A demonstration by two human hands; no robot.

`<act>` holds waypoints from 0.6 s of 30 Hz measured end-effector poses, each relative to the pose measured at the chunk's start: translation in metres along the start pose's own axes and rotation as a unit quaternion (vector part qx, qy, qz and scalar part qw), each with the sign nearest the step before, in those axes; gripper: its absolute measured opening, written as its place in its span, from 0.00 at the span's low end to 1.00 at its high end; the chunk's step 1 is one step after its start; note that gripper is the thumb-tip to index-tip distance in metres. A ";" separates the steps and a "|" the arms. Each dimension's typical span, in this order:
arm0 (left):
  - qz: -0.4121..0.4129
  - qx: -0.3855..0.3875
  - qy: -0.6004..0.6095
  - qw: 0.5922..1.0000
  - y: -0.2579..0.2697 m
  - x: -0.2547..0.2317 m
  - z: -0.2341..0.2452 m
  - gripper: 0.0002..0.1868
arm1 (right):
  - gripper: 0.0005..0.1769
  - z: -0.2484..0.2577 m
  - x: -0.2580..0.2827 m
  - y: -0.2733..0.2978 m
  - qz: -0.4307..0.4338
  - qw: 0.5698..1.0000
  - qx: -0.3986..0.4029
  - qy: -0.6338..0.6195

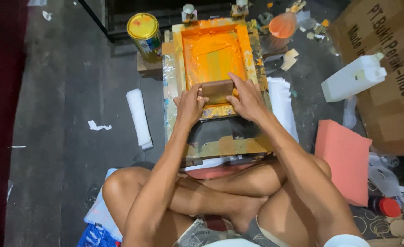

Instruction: The person sits on the floor and performs screen printing by placing white rectangular sheets into a wooden frame. They use a squeegee to spread orange ink across the screen mesh, then lift the frame to reveal the printed sheet and place it aside.

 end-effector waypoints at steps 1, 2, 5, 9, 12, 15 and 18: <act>0.004 0.006 0.001 1.000 -0.004 0.000 0.002 0.24 | 0.40 0.000 -0.003 -0.005 -0.005 1.000 0.005 -0.001; 0.001 0.009 0.003 1.000 -0.009 -0.002 0.004 0.25 | 0.41 0.000 -0.004 -0.010 0.000 1.000 0.009 0.010; -0.003 0.014 0.000 1.000 -0.029 -0.004 0.008 0.25 | 0.42 0.002 -0.011 -0.029 0.012 0.999 0.009 0.030; -0.046 -0.020 0.019 0.999 -0.048 -0.027 0.028 0.17 | 0.36 -0.001 -0.019 -0.059 0.024 0.997 0.035 0.057; -0.075 -0.036 0.002 0.997 -0.070 -0.021 0.028 0.16 | 0.37 -0.001 -0.025 -0.080 0.018 0.997 0.037 0.060; -0.089 -0.070 0.002 0.994 -0.085 -0.025 0.035 0.12 | 0.38 0.001 -0.031 -0.096 -0.049 0.997 0.018 0.053; -0.120 -0.132 0.007 0.984 -0.091 -0.035 0.043 0.15 | 0.20 0.011 -0.019 -0.102 0.099 0.983 -0.124 0.088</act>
Point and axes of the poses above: each hand's wrist, its own y-axis away from the middle knuckle, its own z-axis out of the back of the hand, x = y × z, the point moved 8 cm from there along -y, towards the middle knuckle, and after that the axes turned 1 degree about y, right-handed, at the moved point
